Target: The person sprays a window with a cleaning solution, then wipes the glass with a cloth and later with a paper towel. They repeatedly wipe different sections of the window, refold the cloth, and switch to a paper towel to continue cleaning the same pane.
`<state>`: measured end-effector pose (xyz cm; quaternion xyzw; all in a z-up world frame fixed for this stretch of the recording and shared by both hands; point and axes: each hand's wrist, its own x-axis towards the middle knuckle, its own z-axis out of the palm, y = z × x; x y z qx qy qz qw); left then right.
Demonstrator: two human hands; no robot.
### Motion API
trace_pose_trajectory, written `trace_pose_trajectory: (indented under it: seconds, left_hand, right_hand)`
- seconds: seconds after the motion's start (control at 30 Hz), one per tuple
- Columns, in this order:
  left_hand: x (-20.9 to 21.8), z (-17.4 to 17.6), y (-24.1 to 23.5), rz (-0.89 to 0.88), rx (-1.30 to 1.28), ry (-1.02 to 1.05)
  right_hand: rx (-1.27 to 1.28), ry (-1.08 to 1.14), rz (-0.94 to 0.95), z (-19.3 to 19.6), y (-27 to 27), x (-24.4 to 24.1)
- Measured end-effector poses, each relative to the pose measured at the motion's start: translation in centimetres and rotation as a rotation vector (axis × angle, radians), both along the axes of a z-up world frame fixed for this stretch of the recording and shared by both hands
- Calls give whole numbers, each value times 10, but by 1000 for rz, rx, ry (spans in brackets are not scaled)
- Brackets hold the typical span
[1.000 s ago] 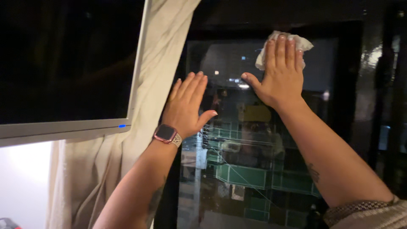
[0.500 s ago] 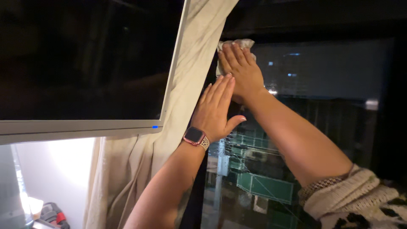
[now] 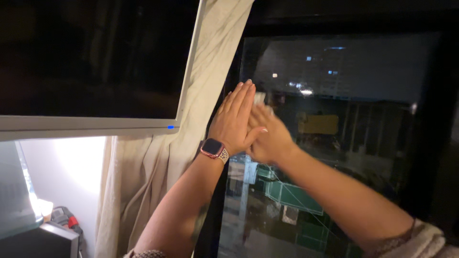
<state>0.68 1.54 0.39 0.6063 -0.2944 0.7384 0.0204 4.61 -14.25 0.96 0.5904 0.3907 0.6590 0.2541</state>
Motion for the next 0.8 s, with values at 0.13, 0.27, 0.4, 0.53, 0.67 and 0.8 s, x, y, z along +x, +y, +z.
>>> trace_pose_trajectory:
  seconds: [0.13, 0.27, 0.4, 0.53, 0.67, 0.8]
  left_hand:
    - [-3, -12, 2, 34, 13, 55]
    - [-3, -20, 2, 45, 23, 100]
    - [-3, -17, 2, 46, 39, 105]
    - [-3, -20, -1, 83, 55, 73]
    - [-5, -23, -1, 121, 102, 41]
    - [-9, -37, -6, 116, 105, 77]
  right_hand:
    - [-67, 45, -16, -24, -15, -17]
    - [84, -200, -311, 27, -35, -55]
    - [183, -187, -201, 125, -87, -40]
    - [158, -163, -148, 116, -91, -43]
    - [-65, -76, -191, 40, -54, -85]
    - [-157, 32, 19, -54, -74, -44]
